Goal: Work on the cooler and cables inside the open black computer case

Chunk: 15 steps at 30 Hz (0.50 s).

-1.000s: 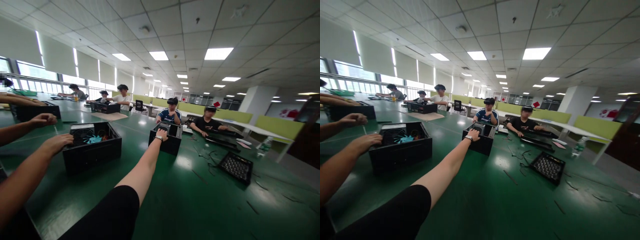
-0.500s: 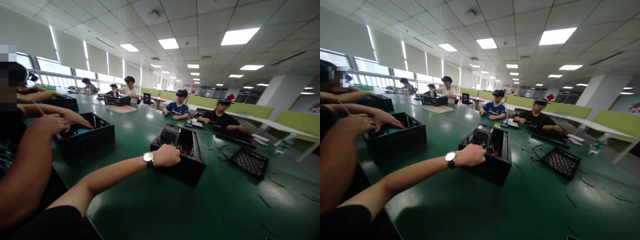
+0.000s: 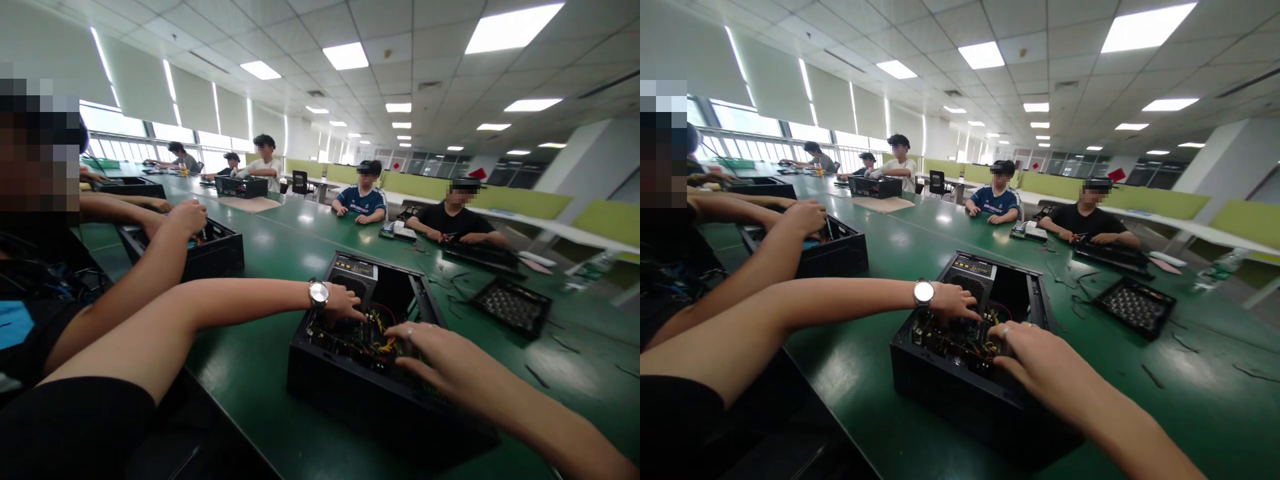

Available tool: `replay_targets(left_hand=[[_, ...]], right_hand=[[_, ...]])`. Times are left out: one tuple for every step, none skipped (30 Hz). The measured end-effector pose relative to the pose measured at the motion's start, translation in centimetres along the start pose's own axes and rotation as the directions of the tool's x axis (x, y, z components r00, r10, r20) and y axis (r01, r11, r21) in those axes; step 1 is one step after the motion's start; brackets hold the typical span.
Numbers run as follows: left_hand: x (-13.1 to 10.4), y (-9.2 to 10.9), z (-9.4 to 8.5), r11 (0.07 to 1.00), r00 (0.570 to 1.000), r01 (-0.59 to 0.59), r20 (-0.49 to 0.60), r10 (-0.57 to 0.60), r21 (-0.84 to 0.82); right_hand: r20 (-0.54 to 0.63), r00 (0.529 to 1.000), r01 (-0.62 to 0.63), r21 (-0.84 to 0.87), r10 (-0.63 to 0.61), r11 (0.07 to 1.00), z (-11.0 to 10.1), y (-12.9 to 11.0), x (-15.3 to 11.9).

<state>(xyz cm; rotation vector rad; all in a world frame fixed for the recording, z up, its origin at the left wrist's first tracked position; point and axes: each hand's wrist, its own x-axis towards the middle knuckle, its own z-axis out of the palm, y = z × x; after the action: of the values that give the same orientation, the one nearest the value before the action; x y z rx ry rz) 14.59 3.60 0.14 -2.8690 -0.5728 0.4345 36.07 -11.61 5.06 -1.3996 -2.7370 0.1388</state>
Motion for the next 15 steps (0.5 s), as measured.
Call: replay_targets(left_hand=[[0.3, -0.2, 0.4, 0.999, 0.999, -0.015, -0.027, 0.016, 0.029], [0.5, -0.4, 0.6, 0.998, 0.998, -0.026, -0.05, 0.028, 0.05], [0.7, -0.4, 0.6, 0.998, 0.998, -0.029, -0.062, 0.033, 0.061], [0.9, -0.5, 0.6, 0.997, 0.997, -0.03, -0.067, 0.035, 0.067], [1.0, -0.5, 0.6, 0.997, 0.997, -0.035, -0.067, 0.039, 0.071], [1.1, -0.5, 0.5, 0.996, 0.997, -0.043, -0.063, 0.048, 0.074], [1.2, -0.6, 0.5, 0.996, 0.997, -0.055, -0.055, 0.059, 0.075], [1.3, -0.8, 0.4, 0.995, 0.996, -0.07, -0.045, 0.074, 0.075], [1.2, -1.0, 0.3, 0.993, 0.995, -0.087, -0.035, 0.09, 0.075], [1.0, -1.2, 0.1, 0.992, 0.994, -0.102, -0.026, 0.105, 0.077], [0.7, -1.5, -0.2, 0.991, 0.994, -0.108, -0.026, 0.111, 0.078], [0.1, -1.7, -0.6, 0.992, 0.994, -0.103, -0.035, 0.106, 0.072], [-0.6, -1.9, -1.0, 0.994, 0.994, -0.09, -0.053, 0.093, 0.057], [-1.6, -2.1, -1.6, 0.997, 0.994, -0.075, -0.078, 0.077, 0.029], [-2.6, -2.3, -2.3, 0.998, 0.992, -0.06, -0.108, 0.059, -0.009]], right_hand=[[0.065, 0.997, -0.036, -0.095, 0.042, 0.995, 0.1, 0.2, 1.6], [0.117, 0.989, -0.069, -0.189, 0.093, 0.979, 0.4, 0.6, 3.1], [0.151, 0.979, -0.092, -0.267, 0.136, 0.959, 0.8, 1.0, 4.4], [0.173, 0.97, -0.106, -0.322, 0.168, 0.941, 1.2, 1.4, 5.5], [0.185, 0.964, -0.115, -0.353, 0.19, 0.929, 1.7, 1.9, 6.4], [0.194, 0.959, -0.125, -0.364, 0.206, 0.923, 2.2, 2.5, 7.2], [0.201, 0.955, -0.134, -0.362, 0.218, 0.922, 2.6, 2.9, 7.8], [0.209, 0.951, -0.143, -0.359, 0.229, 0.922, 3.0, 3.4, 8.3], [0.217, 0.947, -0.151, -0.352, 0.237, 0.924, 3.3, 3.8, 8.8], [0.223, 0.945, -0.156, -0.339, 0.24, 0.928, 3.6, 4.2, 9.2], [0.228, 0.944, -0.158, -0.321, 0.238, 0.934, 3.9, 4.6, 9.6], [0.232, 0.945, -0.157, -0.299, 0.231, 0.941, 4.3, 4.8, 10.1], [0.233, 0.947, -0.152, -0.273, 0.219, 0.95, 4.6, 5.1, 10.6], [0.234, 0.951, -0.144, -0.243, 0.202, 0.959, 5.0, 5.2, 11.2], [0.231, 0.956, -0.133, -0.207, 0.18, 0.969, 5.5, 5.3, 11.8]])
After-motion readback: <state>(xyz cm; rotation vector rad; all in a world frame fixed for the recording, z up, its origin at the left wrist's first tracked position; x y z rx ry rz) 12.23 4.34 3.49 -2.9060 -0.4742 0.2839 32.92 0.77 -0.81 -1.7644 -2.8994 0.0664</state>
